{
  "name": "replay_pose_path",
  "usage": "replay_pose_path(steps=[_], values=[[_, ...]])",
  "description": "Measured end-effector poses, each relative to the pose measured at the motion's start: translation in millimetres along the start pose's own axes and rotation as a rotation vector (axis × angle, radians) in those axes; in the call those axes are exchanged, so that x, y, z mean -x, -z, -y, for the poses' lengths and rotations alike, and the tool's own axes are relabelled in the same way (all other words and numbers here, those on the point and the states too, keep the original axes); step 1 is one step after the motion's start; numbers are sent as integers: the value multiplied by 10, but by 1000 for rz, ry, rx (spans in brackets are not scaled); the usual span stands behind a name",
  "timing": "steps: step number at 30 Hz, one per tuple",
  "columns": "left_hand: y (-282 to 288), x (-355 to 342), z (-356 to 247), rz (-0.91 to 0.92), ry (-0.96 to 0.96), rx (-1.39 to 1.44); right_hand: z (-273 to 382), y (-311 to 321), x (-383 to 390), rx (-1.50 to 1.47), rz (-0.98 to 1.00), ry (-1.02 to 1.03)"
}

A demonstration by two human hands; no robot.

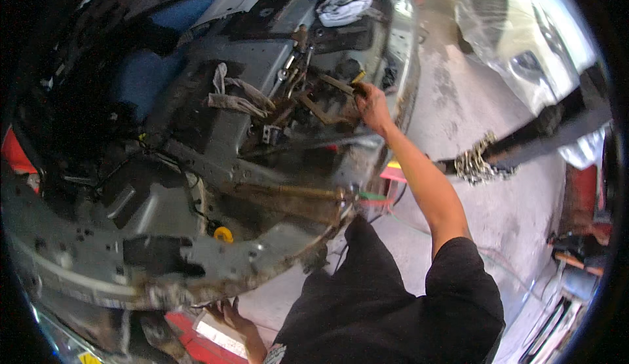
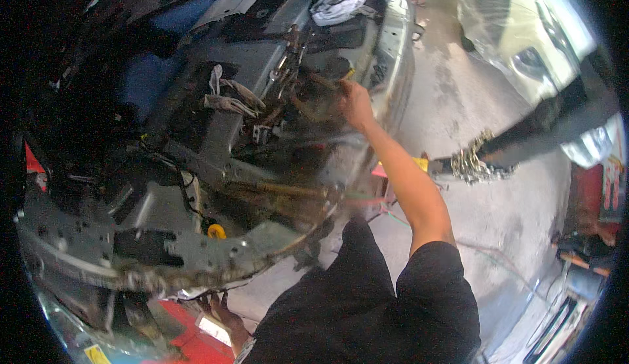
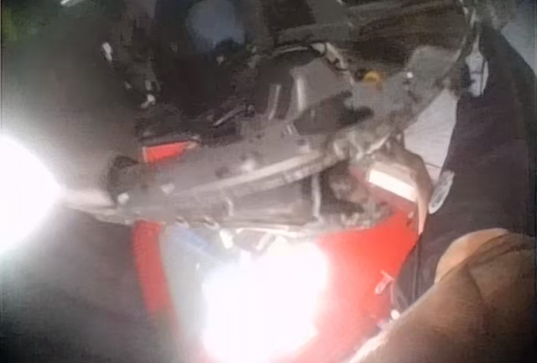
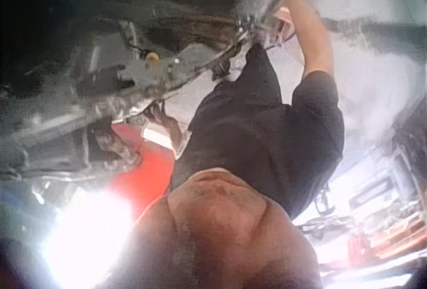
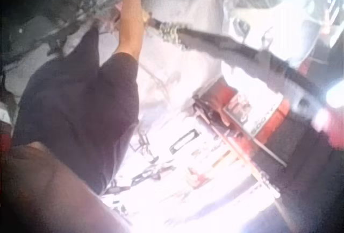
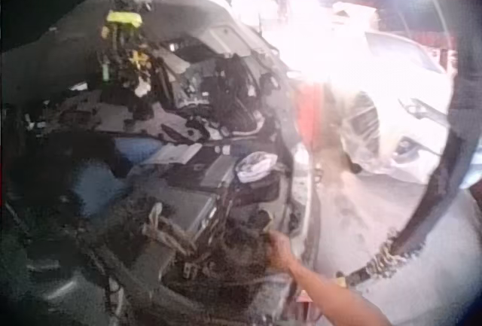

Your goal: The person removes a metal panel from the front of a car, inspects the exposed frame, and repositions the panel. They use a pry bar to adjust the panel alignment and repeatedly check fitment along the edges.

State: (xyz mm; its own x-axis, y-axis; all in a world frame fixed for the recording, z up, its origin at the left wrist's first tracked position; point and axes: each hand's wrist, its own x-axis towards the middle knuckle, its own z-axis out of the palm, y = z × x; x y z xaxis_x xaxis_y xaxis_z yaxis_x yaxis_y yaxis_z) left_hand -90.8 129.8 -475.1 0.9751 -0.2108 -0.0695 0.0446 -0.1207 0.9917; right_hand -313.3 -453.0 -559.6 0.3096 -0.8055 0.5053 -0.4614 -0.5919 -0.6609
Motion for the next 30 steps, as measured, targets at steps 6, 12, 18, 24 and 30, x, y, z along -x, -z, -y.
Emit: replay_pose_path(steps=[6,12,18,24,30], values=[[137,-203,256,-178,275,94,-1761,-795,-1411,414,388,-122],[-222,-104,-66,-245,321,171,-2901,-1202,-2347,932,488,113],[-311,25,-178,-312,344,201,-2912,-1390,-2654,893,643,55],[-288,99,-223,-312,356,239,-2823,-1277,-2659,714,599,34],[-76,34,-229,-244,340,302,-2055,-450,-2650,690,588,-31]])
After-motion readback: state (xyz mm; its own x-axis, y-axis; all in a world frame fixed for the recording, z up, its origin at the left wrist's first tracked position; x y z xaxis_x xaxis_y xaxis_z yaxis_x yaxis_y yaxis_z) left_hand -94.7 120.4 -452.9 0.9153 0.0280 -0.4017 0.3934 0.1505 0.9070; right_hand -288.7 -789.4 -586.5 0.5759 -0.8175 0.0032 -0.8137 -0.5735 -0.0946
